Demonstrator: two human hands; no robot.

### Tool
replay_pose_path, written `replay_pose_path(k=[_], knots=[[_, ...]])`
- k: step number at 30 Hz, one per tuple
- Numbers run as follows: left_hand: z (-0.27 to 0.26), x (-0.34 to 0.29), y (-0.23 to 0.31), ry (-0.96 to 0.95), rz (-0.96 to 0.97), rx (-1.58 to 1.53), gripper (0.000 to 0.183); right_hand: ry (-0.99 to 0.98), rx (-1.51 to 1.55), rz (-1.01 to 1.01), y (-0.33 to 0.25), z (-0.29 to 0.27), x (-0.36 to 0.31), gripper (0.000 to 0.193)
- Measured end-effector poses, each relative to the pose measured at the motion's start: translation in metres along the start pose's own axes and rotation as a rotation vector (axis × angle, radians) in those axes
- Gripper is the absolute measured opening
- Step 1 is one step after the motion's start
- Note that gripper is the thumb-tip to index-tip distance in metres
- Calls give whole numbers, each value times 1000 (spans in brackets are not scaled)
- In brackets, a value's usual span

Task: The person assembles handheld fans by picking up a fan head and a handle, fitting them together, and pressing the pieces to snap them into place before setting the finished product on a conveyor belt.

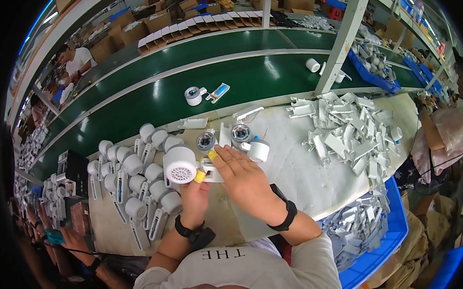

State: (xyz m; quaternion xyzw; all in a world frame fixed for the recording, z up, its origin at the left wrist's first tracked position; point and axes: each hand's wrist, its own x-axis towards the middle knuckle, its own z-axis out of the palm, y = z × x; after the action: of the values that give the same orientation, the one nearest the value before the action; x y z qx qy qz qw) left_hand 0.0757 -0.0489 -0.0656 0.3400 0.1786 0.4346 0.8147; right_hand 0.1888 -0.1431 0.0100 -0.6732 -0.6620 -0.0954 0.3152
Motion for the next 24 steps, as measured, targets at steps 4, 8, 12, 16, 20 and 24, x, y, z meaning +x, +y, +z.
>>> replay_pose_path(k=[4, 8, 12, 16, 20, 24], knots=[[7, -7, 5, -23, 167, 416, 30, 11, -5, 9, -2, 11, 2, 62], [6, -5, 7, 16, 220, 451, 32, 48, -42, -13, -7, 22, 4, 60], [-10, 3, 18, -51, 368, 479, 34, -80, 330, 95, -2, -4, 8, 54], [1, 5, 28, -165, 162, 165, 37, -209, 981, 539, 20, 21, -23, 38], [20, 4, 32, -126, 175, 69, 37, 19, 1028, 548, -3, 19, -16, 29], [27, -3, 49, -160, 194, -134, 31, 29, 830, 340, -5, 9, -3, 30]])
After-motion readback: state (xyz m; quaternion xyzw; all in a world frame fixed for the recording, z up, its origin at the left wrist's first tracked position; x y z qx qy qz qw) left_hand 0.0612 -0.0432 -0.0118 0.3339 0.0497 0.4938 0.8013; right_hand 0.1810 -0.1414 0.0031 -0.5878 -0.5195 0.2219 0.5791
